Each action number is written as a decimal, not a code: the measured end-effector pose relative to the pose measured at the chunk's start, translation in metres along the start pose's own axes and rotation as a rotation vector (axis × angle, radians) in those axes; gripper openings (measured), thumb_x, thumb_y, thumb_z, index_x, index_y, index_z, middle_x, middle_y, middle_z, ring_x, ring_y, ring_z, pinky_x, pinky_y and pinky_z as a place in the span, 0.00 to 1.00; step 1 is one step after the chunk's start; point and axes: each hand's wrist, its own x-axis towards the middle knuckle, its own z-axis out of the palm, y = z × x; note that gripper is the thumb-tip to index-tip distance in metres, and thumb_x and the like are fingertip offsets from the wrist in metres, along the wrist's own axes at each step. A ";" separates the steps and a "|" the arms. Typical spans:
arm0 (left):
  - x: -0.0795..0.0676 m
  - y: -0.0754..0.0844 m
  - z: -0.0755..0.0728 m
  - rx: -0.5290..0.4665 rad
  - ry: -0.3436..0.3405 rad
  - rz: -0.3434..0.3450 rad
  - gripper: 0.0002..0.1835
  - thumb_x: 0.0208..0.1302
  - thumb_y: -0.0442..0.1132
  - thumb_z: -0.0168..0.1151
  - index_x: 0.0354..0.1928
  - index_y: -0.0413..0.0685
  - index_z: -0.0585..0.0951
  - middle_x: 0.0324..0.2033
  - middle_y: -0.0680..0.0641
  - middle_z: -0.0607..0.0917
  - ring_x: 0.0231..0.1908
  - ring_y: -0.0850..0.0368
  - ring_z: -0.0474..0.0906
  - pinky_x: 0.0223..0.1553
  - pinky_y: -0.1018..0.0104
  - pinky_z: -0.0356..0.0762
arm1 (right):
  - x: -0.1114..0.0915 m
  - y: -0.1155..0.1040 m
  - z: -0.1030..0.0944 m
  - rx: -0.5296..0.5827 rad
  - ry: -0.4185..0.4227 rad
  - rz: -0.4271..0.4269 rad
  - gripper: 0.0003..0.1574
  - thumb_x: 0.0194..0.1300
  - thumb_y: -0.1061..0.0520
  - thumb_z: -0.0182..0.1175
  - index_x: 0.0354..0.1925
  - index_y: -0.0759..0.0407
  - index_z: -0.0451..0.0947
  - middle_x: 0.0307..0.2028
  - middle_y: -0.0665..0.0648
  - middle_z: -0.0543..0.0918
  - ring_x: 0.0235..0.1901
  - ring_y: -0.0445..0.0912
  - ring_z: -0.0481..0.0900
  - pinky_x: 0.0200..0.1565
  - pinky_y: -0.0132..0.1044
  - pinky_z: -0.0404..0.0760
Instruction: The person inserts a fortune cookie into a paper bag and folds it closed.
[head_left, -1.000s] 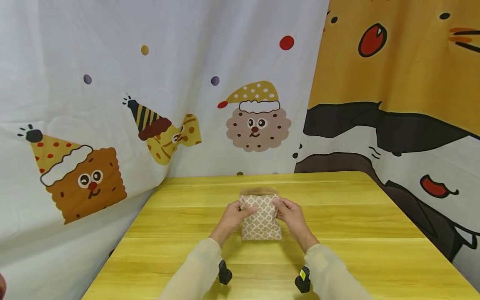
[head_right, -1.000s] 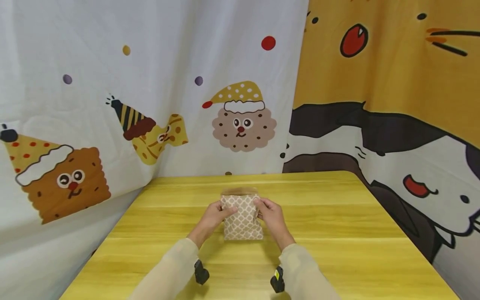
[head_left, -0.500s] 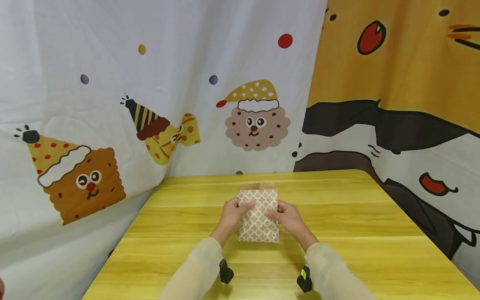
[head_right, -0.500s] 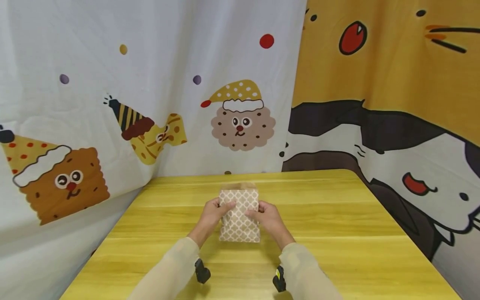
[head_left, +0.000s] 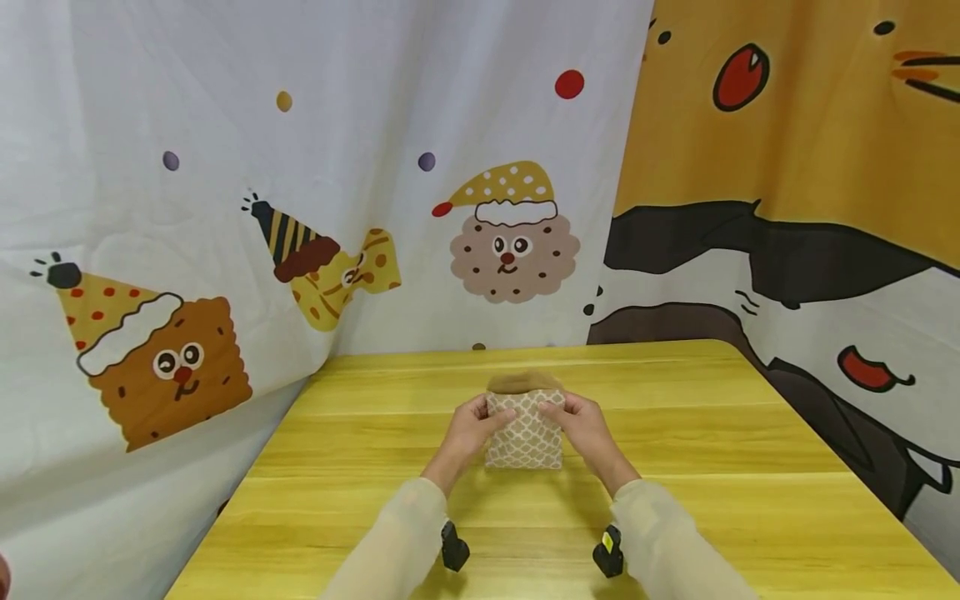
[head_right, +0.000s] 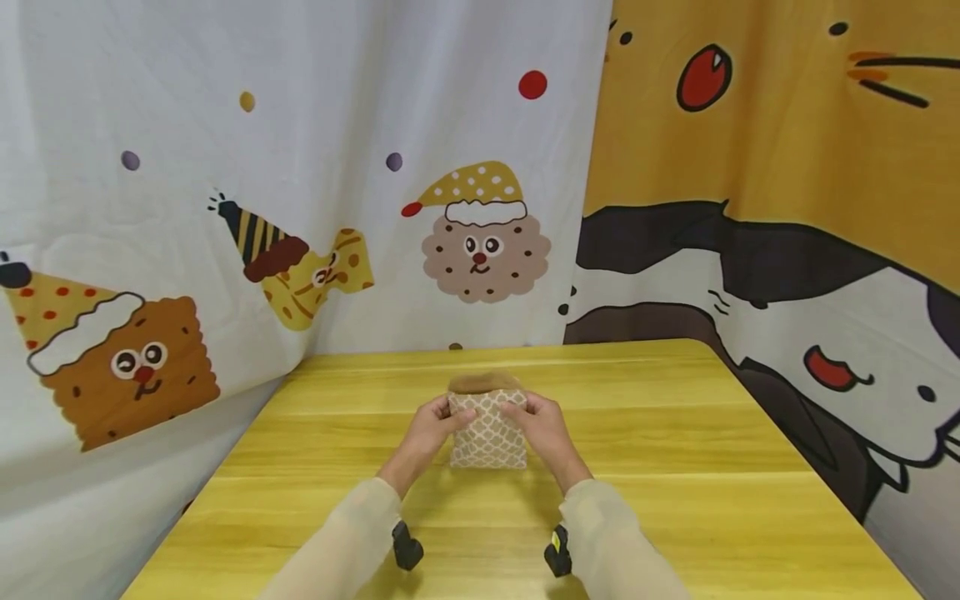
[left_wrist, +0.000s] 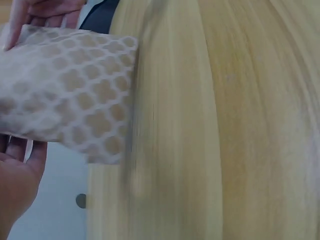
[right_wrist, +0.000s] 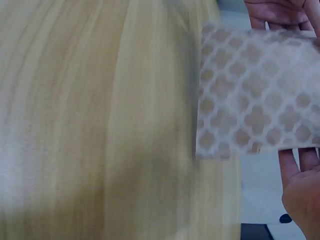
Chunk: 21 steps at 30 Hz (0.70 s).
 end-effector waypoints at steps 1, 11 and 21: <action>0.000 -0.001 -0.001 -0.006 0.008 0.011 0.14 0.65 0.46 0.68 0.44 0.43 0.83 0.32 0.50 0.84 0.35 0.56 0.78 0.46 0.55 0.77 | 0.000 0.000 0.000 0.004 0.004 0.007 0.18 0.67 0.46 0.65 0.37 0.61 0.81 0.29 0.55 0.80 0.33 0.47 0.74 0.42 0.42 0.75; -0.005 -0.006 -0.001 -0.024 0.112 0.019 0.14 0.66 0.45 0.67 0.30 0.41 0.83 0.28 0.52 0.82 0.36 0.56 0.77 0.45 0.55 0.78 | -0.005 0.006 0.001 -0.016 0.087 0.035 0.24 0.66 0.43 0.65 0.29 0.64 0.79 0.25 0.52 0.78 0.34 0.45 0.72 0.43 0.42 0.73; -0.006 -0.010 0.003 -0.168 0.129 -0.033 0.16 0.68 0.45 0.65 0.40 0.35 0.86 0.31 0.50 0.86 0.33 0.59 0.81 0.38 0.63 0.81 | -0.008 0.006 0.003 0.093 0.105 0.083 0.20 0.68 0.48 0.65 0.40 0.67 0.84 0.29 0.54 0.84 0.30 0.43 0.77 0.35 0.35 0.78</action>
